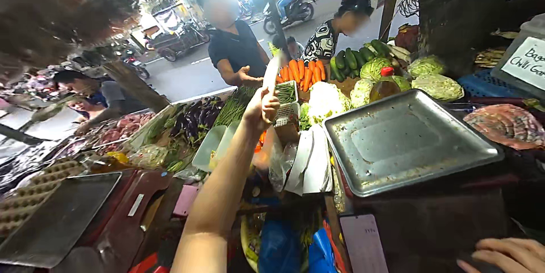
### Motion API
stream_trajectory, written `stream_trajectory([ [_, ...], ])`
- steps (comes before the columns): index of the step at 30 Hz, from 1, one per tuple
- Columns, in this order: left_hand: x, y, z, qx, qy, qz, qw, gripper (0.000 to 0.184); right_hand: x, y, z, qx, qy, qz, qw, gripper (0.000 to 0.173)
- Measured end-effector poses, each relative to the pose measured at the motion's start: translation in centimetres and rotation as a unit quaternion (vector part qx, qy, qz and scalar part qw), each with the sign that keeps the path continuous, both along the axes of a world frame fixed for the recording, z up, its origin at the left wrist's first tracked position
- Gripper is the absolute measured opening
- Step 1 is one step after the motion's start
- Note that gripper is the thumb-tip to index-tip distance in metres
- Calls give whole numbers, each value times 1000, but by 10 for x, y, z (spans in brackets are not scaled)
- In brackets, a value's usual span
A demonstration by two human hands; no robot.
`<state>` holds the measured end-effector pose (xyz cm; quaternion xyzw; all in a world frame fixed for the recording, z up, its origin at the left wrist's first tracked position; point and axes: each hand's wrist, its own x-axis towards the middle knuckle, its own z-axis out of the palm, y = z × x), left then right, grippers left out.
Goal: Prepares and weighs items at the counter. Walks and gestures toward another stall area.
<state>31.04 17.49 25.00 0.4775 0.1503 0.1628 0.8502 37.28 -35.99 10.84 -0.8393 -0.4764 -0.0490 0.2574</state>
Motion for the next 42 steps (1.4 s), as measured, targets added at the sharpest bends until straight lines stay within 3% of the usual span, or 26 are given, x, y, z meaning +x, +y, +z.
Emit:
stream_trajectory([
  [4, -31, -70, 0, 1, 26, -64, 998, 40, -5, 15, 6, 52, -67, 19, 996, 27],
  [8, -48, -139, 3, 51, 44, -136, 988, 38, -8, 53, 30, 192, -137, -16, 972, 34],
  [11, -46, -194, -12, 101, -34, -156, 982, 49, -26, 81, 60, 260, 101, 42, 959, 38],
  [13, -40, -222, -28, 160, -97, -149, 971, 58, -38, 96, 68, 254, 317, 137, 903, 41],
  [15, -34, -242, -43, 213, -151, -139, 955, 54, -45, 105, 68, 226, 472, 228, 821, 42],
  [17, -31, -255, -55, 221, -185, -124, 949, 54, -48, 105, 65, 198, 570, 252, 757, 37],
  [19, -31, -262, -66, 207, -206, -106, 951, 55, -49, 99, 62, 188, 601, 228, 742, 35],
  [22, -36, -272, -68, 168, -180, -63, 967, 53, -51, 90, 60, 168, 530, 156, 817, 32],
  [24, -39, -283, -54, 95, -126, -8, 987, 32, -54, 86, 57, 166, 486, 120, 849, 29],
  [25, -37, -287, -50, 54, -111, 20, 992, 15, -56, 84, 53, 186, 476, 121, 851, 26],
  [26, -34, -289, -50, 14, -115, 34, 993, 10, -58, 83, 48, 223, 461, 138, 847, 23],
  [28, -30, -289, -50, -44, -133, 30, 990, 29, -59, 83, 39, 289, 434, 173, 836, 21],
  [30, -25, -288, -49, -76, -137, 28, 987, 31, -51, 79, 37, 325, 395, 178, 840, 21],
  [31, -22, -287, -51, -75, -127, 29, 989, 31, -43, 72, 39, 331, 355, 153, 861, 21],
  [33, -17, -283, -56, -35, -102, 20, 994, 27, -14, 43, 47, 303, 209, 20, 930, 21],
  [35, -14, -278, -56, 23, -73, -1, 997, 17, 23, -1, 48, 207, 65, -192, 957, 26],
  [38, -11, -268, -41, 100, -19, -45, 994, 10, 61, -62, 40, 96, 56, -412, 905, 77],
  [40, -8, -256, -30, 156, 20, -83, 984, 12, 61, -78, 30, 102, 61, -443, 889, 83],
  [42, -5, -239, -21, 288, 65, -109, 949, 18, 52, -81, 15, 113, 53, -423, 897, 82],
])
